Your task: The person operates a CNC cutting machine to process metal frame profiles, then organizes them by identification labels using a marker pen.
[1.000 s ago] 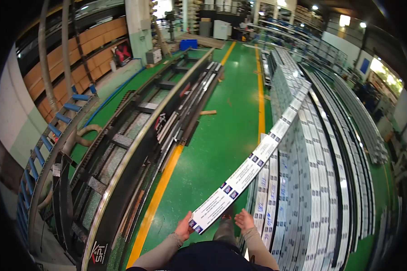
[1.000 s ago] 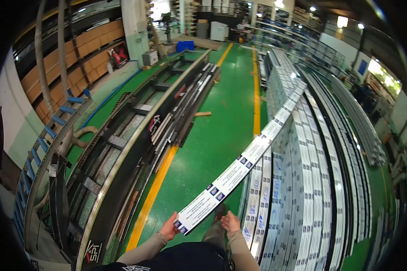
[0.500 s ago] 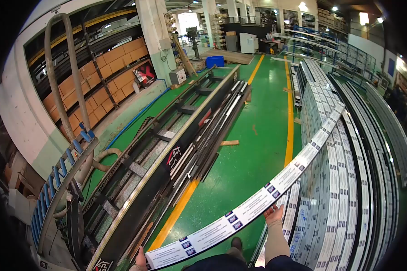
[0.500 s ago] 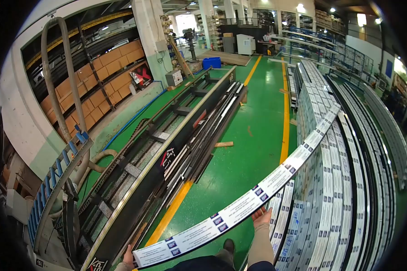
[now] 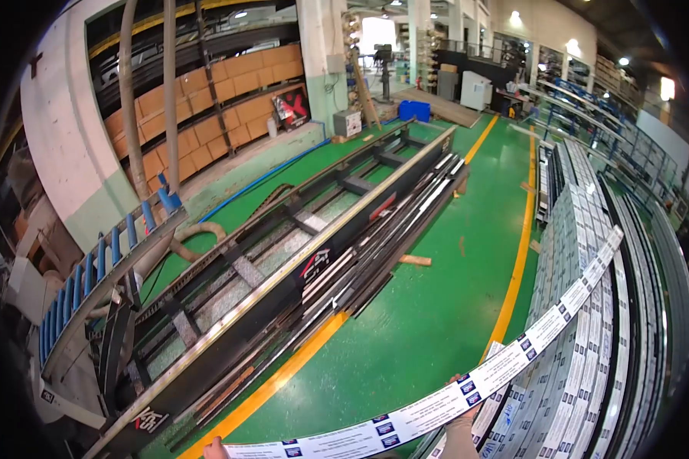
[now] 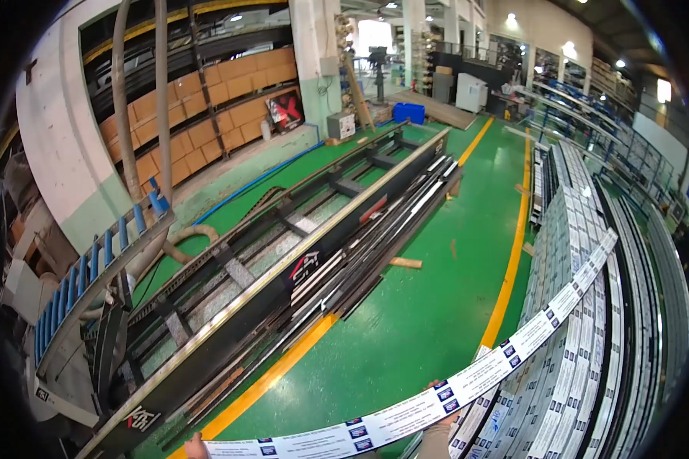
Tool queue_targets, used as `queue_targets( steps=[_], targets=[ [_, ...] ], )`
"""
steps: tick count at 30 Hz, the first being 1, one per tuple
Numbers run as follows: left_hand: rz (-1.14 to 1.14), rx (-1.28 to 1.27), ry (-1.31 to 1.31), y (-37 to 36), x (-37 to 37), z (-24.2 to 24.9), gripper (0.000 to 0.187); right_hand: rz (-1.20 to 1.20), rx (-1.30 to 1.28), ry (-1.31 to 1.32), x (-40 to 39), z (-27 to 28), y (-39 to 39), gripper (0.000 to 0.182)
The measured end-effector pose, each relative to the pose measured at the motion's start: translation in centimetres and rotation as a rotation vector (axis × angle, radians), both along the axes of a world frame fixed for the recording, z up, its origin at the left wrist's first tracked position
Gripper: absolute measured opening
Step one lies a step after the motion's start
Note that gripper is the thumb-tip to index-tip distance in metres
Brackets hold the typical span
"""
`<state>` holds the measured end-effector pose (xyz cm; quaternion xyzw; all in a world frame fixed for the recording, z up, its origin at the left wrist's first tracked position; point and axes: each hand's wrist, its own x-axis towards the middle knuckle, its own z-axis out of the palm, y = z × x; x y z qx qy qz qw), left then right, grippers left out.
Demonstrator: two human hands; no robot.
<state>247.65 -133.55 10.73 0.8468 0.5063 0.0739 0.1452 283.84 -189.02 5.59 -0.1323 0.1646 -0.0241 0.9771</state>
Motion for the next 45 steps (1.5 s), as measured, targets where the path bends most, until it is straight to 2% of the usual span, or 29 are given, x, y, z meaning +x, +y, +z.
queue_targets(
  steps=[1, 2, 4, 6, 7, 8, 9, 10, 11, 12, 13, 14, 15, 17, 18, 20, 22, 26, 27, 29, 31, 34, 35, 36, 38, 40, 41, 42, 45],
  targets=[
    [-0.034, -0.050, 0.158, 3.1, -2.5, -2.7, 0.049, 0.063, -0.004, -0.088, -1.2, -0.6, 1.0, 0.065],
    [-0.071, -0.106, 0.309, 5.8, -4.3, -3.9, 0.044, 0.087, -0.023, -0.102, -2.6, 1.5, 2.7, 0.065],
    [0.032, -0.154, 0.263, 9.1, -8.8, -4.9, 0.032, 0.122, 0.027, -0.041, -5.3, 5.1, 5.8, 0.062],
    [0.106, -0.205, 0.034, 12.8, -14.9, -5.0, 0.035, 0.222, 0.147, 0.020, -8.4, 10.7, 9.5, 0.059],
    [0.169, -0.192, 0.015, 13.9, -17.0, -4.5, 0.037, 0.273, 0.189, 0.044, -10.0, 14.0, 11.4, 0.057],
    [0.243, -0.187, 0.004, 14.9, -20.7, -3.9, 0.039, 0.321, 0.049, 0.078, -12.2, 18.7, 13.8, 0.058],
    [0.402, -0.433, -0.481, 13.1, -20.7, -0.6, 0.045, 0.466, -0.034, -0.060, -13.1, 20.2, 14.4, 0.054],
    [0.392, -0.705, -0.940, 18.2, -26.6, -8.3, 0.048, 0.395, -0.010, -0.148, -12.1, 19.2, 15.0, 0.048],
    [0.435, -0.576, -1.010, 15.5, -26.5, -6.0, 0.047, 0.323, 0.020, -0.239, -11.2, 18.4, 15.6, 0.042],
    [0.580, -0.731, -1.125, 15.4, -27.9, -5.6, 0.053, 0.254, 0.057, -0.330, -10.4, 17.5, 16.0, 0.036],
    [0.702, -0.458, -0.836, 14.1, -28.1, -2.2, 0.061, 0.394, -0.177, -0.535, -10.0, 16.2, 16.4, 0.034],
    [0.669, -0.332, -0.539, 15.9, -31.0, -2.7, 0.067, 1.154, 0.385, -0.599, -7.1, 15.6, 17.6, 0.032],
    [0.712, -0.102, -0.381, 17.6, -34.2, -4.7, 0.068, 0.600, 0.128, -0.538, -13.3, 19.2, 22.3, 0.032],
    [0.768, -0.207, -0.513, 19.6, -41.6, -3.4, 0.065, 0.545, 0.068, -0.457, -19.6, 22.7, 28.9, 0.031],
    [0.795, -0.257, -0.636, 20.3, -44.8, -1.8, 0.064, 0.571, 0.075, -0.447, -22.4, 23.8, 32.1, 0.031],
    [0.854, -0.098, -0.675, 22.5, -52.8, -1.7, 0.061, 0.624, 0.098, -0.420, -28.2, 25.9, 37.6, 0.031],
    [0.892, -0.119, -0.719, 24.1, -59.3, -0.6, 0.060, 0.685, 0.113, -0.421, -33.0, 27.6, 42.7, 0.031],
    [0.929, -0.034, -0.696, 23.6, -66.5, 1.9, 0.059, 0.780, 0.181, -0.377, -39.9, 30.1, 50.1, 0.031],
    [0.932, -0.123, -0.725, 24.3, -69.7, 1.3, 0.058, 0.800, 0.212, -0.342, -41.8, 31.0, 52.2, 0.031],
    [1.021, -0.084, -0.732, 25.3, -74.9, 0.1, 0.058, 0.841, 0.267, -0.296, -45.8, 32.4, 56.9, 0.030],
    [1.076, -0.045, -0.763, 26.2, -79.7, 0.3, 0.058, 0.942, 0.033, -0.760, -45.6, 29.8, 60.6, 0.022],
    [1.122, -0.067, -0.870, 28.0, -86.9, 1.5, 0.060, 0.999, 0.134, -0.619, -52.8, 31.5, 68.7, 0.023],
    [1.155, -0.087, -0.828, 28.9, -90.4, 1.1, 0.058, 1.082, 0.108, -0.795, -54.3, 31.0, 71.5, 0.030],
    [1.163, -0.018, -0.815, 29.8, -94.0, 0.7, 0.057, 1.169, 0.241, -0.828, -56.4, 30.3, 74.5, 0.030],
    [1.162, 0.130, -0.780, 30.9, -100.1, -0.3, 0.054, 1.144, 0.226, -0.599, -63.3, 31.6, 79.2, 0.025],
    [1.195, 0.231, -0.855, 31.5, -105.4, 0.9, 0.051, 1.278, 0.425, -0.600, -68.6, 31.0, 84.6, 0.029],
    [1.229, 0.173, -0.968, 32.6, -109.3, 0.9, 0.050, 1.323, 0.417, -0.605, -71.3, 30.9, 87.7, 0.029],
    [1.264, 0.099, -1.071, 32.8, -113.2, 0.8, 0.049, 1.288, 0.261, -0.585, -74.6, 31.3, 89.8, 0.029],
    [1.344, 0.112, -1.014, 32.8, -123.1, 0.9, 0.048, 1.392, 0.307, -0.505, -83.3, 32.3, 95.3, 0.030]
  ],
)
